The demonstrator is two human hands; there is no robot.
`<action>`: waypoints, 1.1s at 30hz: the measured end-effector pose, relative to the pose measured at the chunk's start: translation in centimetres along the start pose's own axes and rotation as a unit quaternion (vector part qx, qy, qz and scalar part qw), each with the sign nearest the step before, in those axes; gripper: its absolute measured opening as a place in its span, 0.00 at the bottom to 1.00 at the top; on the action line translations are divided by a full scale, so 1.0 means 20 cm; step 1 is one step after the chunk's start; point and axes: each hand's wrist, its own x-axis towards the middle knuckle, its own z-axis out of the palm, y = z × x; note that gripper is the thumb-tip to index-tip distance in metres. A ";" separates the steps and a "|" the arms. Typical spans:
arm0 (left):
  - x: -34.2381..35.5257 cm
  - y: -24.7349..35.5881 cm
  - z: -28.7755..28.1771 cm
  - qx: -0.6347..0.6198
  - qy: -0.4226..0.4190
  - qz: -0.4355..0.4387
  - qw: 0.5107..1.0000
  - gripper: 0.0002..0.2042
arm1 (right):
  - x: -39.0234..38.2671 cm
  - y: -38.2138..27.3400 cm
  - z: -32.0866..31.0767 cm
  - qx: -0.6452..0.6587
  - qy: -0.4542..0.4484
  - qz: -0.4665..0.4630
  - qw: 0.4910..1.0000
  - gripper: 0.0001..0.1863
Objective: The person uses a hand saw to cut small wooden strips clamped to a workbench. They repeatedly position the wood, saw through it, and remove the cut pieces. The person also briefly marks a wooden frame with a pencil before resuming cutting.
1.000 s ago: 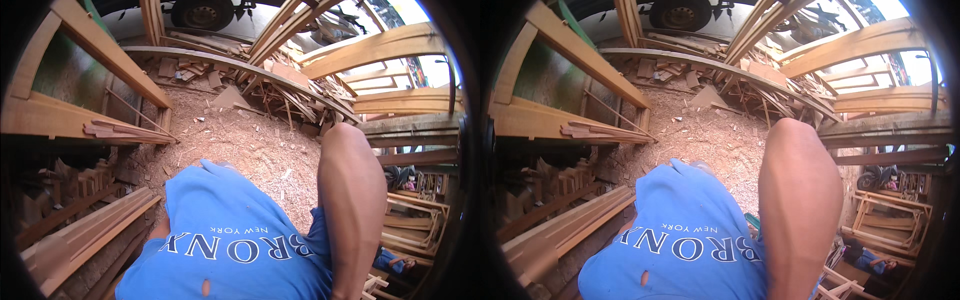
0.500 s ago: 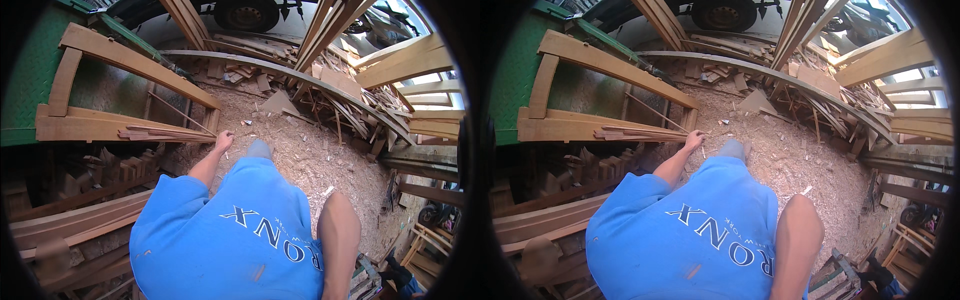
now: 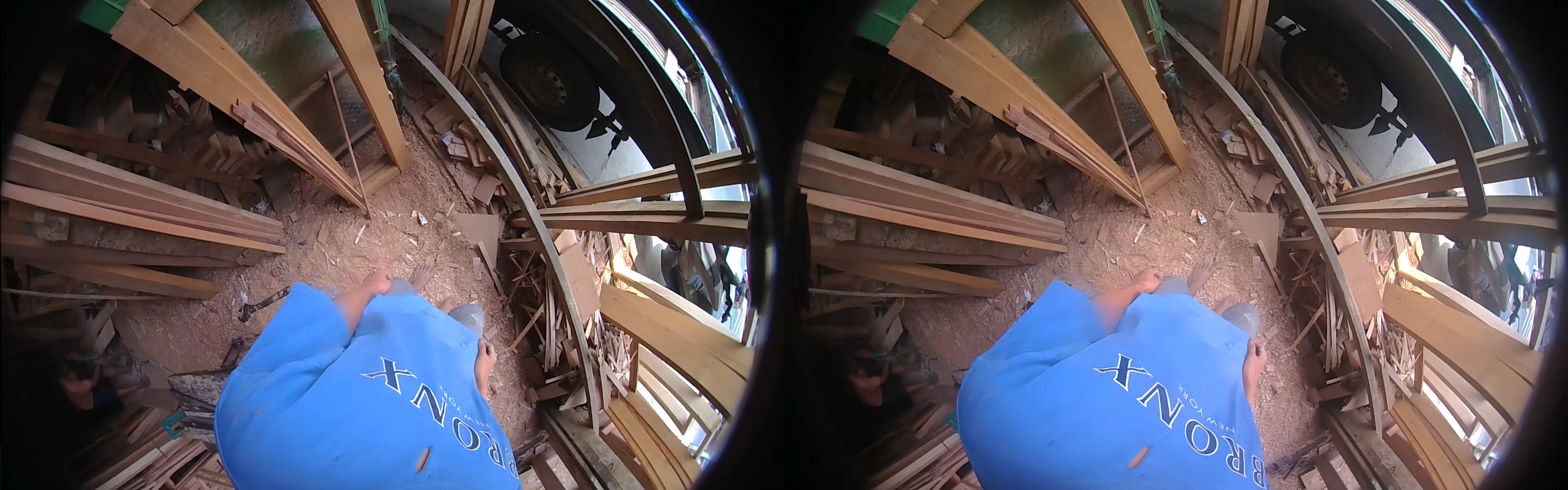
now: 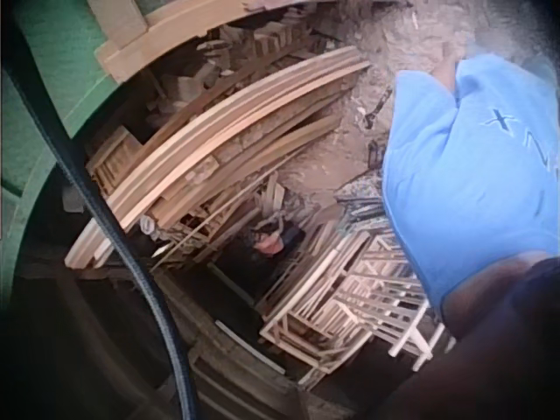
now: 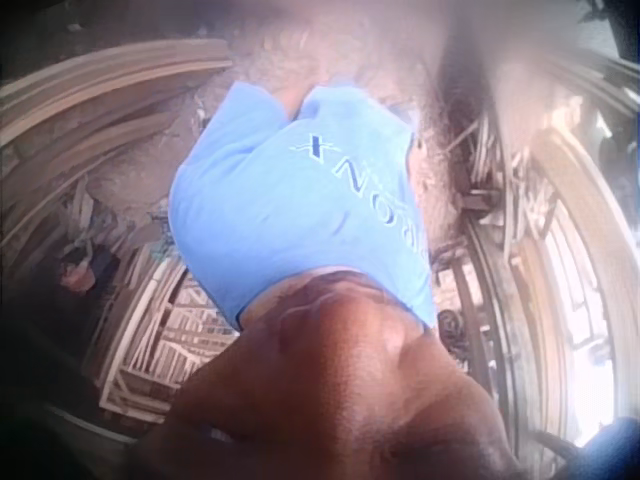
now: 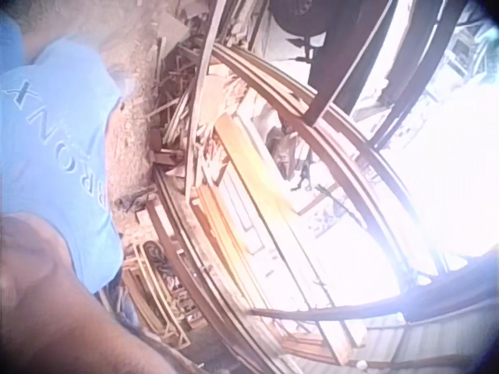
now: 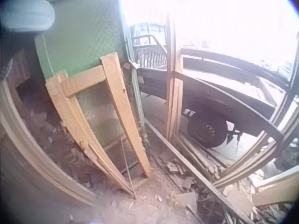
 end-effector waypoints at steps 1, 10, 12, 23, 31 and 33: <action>-0.03 -0.01 0.04 0.009 0.004 0.006 1.000 0.14 | 0.13 0.02 -0.04 0.000 -0.049 0.013 0.999 0.17; -0.26 -0.08 0.50 -0.270 0.162 -0.141 0.939 0.12 | 1.19 -0.42 -0.23 -0.426 -0.250 -0.051 0.868 0.12; -0.27 -0.15 0.61 -0.306 0.222 -0.227 0.897 0.13 | 1.36 -0.57 -0.17 -0.215 -0.260 -0.054 0.940 0.10; -0.25 -0.50 0.65 -0.424 0.217 -0.239 0.846 0.13 | 1.32 -1.19 0.93 -0.548 -0.364 -0.206 0.724 0.18; -0.17 -0.43 0.07 -0.717 0.388 -0.219 0.536 0.12 | 1.09 -2.16 2.15 -0.391 -0.505 -0.316 0.702 0.18; -0.11 -0.43 0.04 -0.726 0.440 -0.196 0.491 0.12 | 1.11 -2.48 2.53 -0.407 -0.471 -0.476 0.622 0.17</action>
